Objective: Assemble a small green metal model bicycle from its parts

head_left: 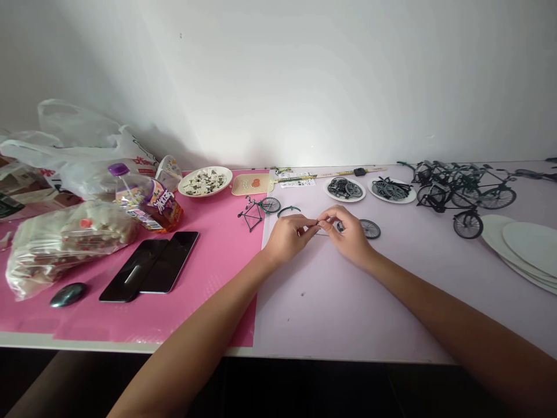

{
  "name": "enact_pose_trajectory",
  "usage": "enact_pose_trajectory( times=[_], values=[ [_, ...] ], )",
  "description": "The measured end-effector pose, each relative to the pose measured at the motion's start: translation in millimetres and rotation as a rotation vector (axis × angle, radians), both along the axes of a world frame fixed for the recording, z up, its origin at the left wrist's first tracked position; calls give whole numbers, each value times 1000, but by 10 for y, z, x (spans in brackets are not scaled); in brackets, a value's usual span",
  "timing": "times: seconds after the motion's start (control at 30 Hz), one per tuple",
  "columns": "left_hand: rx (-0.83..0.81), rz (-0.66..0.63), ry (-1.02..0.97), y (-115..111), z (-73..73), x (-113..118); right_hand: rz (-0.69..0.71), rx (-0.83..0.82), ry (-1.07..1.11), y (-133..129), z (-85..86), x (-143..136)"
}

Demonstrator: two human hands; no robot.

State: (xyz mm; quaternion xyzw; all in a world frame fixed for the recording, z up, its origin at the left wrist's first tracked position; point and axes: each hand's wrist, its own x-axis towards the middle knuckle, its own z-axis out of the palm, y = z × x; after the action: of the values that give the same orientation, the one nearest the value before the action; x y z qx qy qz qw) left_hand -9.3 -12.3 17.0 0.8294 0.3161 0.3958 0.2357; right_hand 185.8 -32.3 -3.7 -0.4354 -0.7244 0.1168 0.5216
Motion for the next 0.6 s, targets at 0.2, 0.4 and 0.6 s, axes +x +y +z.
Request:
enact_pose_trajectory(
  times=[0.2,0.4,0.6],
  values=[
    [-29,8,50,-8,3,-1,-20,2,15,24,-15,14],
    [-245,26,-2,-14,15,19,-51,41,-13,30,-26,17],
    [-253,101,-34,23,-11,24,-86,122,-166,138,-20,151]
  ],
)
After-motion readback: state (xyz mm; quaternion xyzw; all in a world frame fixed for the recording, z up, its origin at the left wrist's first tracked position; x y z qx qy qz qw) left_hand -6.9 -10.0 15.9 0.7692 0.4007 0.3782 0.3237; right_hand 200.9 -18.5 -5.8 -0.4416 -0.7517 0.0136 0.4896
